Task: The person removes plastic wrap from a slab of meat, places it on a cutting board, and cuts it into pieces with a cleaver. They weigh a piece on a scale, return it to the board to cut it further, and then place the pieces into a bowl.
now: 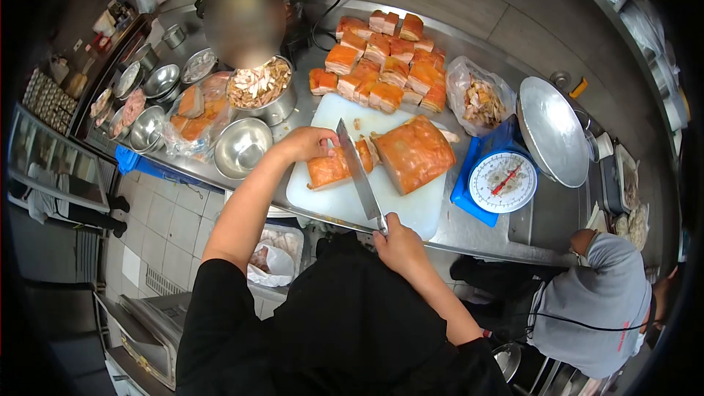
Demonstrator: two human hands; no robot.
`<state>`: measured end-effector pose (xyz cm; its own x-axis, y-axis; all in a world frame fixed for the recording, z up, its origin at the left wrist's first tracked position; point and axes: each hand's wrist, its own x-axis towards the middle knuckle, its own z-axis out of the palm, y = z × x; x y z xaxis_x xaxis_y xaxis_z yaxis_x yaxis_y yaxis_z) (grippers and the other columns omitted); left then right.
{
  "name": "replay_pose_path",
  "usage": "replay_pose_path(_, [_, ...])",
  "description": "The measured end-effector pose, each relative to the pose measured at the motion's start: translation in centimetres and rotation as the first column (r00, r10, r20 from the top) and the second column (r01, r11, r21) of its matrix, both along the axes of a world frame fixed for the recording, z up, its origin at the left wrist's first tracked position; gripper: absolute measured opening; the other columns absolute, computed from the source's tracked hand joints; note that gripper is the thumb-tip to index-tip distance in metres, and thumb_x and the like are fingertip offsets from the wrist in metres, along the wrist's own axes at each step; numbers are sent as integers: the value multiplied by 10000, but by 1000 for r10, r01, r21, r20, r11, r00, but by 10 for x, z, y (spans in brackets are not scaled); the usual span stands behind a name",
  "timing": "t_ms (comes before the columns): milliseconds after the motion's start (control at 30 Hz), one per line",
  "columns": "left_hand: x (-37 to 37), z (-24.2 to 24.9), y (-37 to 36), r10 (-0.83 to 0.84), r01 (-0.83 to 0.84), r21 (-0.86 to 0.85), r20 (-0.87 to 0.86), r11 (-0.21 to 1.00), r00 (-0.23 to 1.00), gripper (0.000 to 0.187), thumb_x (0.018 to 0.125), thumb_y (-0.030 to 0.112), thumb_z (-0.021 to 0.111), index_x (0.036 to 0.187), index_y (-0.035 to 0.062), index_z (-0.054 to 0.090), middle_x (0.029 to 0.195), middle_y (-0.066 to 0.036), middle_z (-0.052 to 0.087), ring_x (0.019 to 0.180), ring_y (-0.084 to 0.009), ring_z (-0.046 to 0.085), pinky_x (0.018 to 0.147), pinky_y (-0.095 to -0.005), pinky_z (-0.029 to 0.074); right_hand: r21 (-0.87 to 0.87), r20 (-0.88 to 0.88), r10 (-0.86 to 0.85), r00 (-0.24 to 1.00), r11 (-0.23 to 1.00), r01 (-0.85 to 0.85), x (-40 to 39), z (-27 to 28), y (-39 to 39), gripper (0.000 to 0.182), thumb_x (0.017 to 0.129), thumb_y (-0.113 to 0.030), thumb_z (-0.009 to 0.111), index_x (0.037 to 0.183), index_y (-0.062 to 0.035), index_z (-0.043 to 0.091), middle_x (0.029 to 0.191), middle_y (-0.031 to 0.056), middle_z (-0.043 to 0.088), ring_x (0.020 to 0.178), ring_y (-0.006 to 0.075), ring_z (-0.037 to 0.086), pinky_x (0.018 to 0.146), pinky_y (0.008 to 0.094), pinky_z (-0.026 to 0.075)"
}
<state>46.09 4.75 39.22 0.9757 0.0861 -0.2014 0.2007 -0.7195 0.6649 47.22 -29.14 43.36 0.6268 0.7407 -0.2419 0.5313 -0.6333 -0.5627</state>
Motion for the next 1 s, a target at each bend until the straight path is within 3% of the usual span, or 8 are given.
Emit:
replay_pose_path(67, [1, -4, 3, 15, -15, -18, 9, 1000, 1000, 270, 835, 292, 762, 1058, 174, 665, 796, -18, 646, 759, -182, 608, 700, -328, 479, 21, -28, -4, 1000, 1000, 5, -2, -2, 1, 322, 905, -238, 612, 1018, 28, 472, 799, 286, 653, 782, 479, 642, 715, 541, 498])
replay_pose_path(400, [3, -9, 9, -4, 5, -77, 14, 997, 1000, 259, 851, 277, 748, 1072, 165, 675, 779, -11, 633, 735, -149, 584, 684, -307, 470, -9, -24, 5, 1000, 1000, -5, -9, -4, 8, 266, 914, -177, 581, 1008, 37, 453, 777, 268, 662, 760, 456, 656, 717, 525, 520])
replay_pose_path(567, [6, -15, 15, -6, 3, -181, -15, 984, 1000, 232, 875, 255, 725, 1077, 145, 691, 782, -6, 629, 742, -138, 578, 695, -291, 471, -9, -46, -15, 999, 1000, 15, -10, -15, 9, 310, 921, -210, 586, 1037, 49, 459, 788, 299, 648, 765, 488, 639, 712, 548, 501])
replay_pose_path(1000, [8, -10, 14, -30, 24, -173, -32, 985, 999, 217, 885, 248, 713, 1076, 149, 696, 813, -19, 646, 761, -150, 595, 715, -299, 483, -49, -59, -22, 998, 999, 19, -11, -13, 11, 336, 902, -194, 601, 1068, 64, 466, 800, 313, 646, 781, 485, 642, 727, 542, 505])
